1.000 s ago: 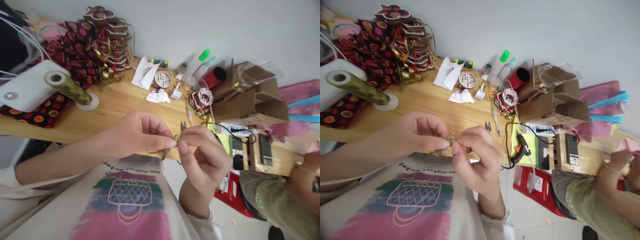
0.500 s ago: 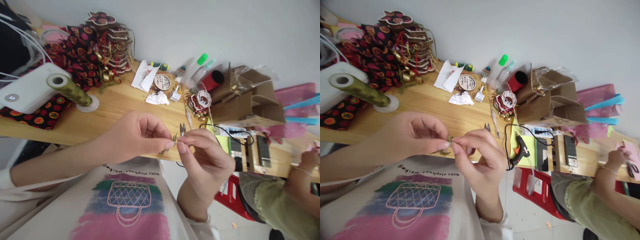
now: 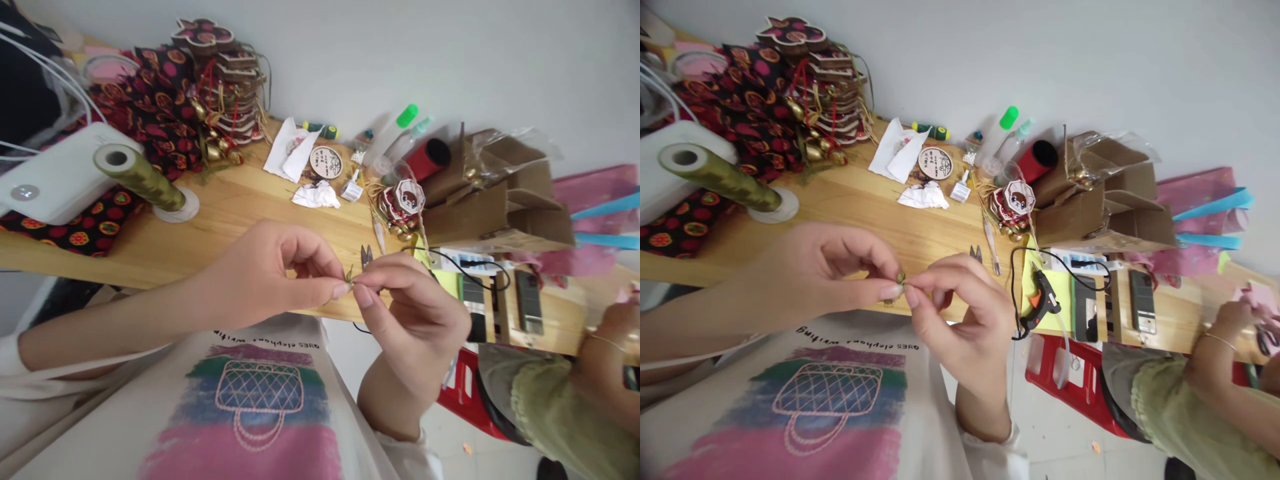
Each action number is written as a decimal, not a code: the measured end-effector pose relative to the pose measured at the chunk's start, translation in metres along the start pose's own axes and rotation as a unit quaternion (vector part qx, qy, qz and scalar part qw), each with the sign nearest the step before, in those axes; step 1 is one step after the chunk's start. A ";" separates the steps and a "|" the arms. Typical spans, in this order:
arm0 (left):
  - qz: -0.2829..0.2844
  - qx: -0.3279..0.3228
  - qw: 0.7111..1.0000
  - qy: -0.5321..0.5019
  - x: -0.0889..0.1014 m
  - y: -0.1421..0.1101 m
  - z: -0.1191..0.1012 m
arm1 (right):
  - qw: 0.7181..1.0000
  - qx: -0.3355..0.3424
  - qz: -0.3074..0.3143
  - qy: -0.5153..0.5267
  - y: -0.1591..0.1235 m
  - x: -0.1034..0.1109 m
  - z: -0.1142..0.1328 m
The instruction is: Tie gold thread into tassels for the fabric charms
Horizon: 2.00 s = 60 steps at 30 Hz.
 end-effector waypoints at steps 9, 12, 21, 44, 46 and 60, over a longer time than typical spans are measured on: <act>-0.003 -0.057 0.996 0.061 0.001 -0.002 -0.012 | 0.998 0.030 0.046 -0.025 0.008 0.000 0.003; 0.001 -0.065 0.995 0.069 0.001 -0.002 -0.012 | 0.997 0.029 0.066 -0.026 0.009 -0.001 0.000; -0.041 -0.116 0.991 0.042 0.007 -0.003 -0.019 | 0.998 0.000 0.067 -0.016 0.005 -0.001 -0.008; -0.132 -0.043 0.990 -0.014 0.018 -0.001 -0.011 | 0.999 -0.026 -0.011 -0.016 -0.004 0.000 -0.017; -0.130 -0.038 0.990 -0.027 0.018 0.000 -0.009 | 0.999 -0.043 -0.007 -0.007 -0.005 -0.001 -0.020; -0.115 -0.014 0.993 -0.019 0.017 0.004 -0.008 | 0.959 0.072 -0.024 -0.274 -0.015 -0.006 0.016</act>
Point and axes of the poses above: each hand's wrist, its own y-axis towards the middle knuckle, its own x-axis out of the back of the hand, z = x × y, the point moved 8 cm from there along y, towards the middle knuckle, and after that the axes turned 5 degrees about y, right-handed, at the moved point
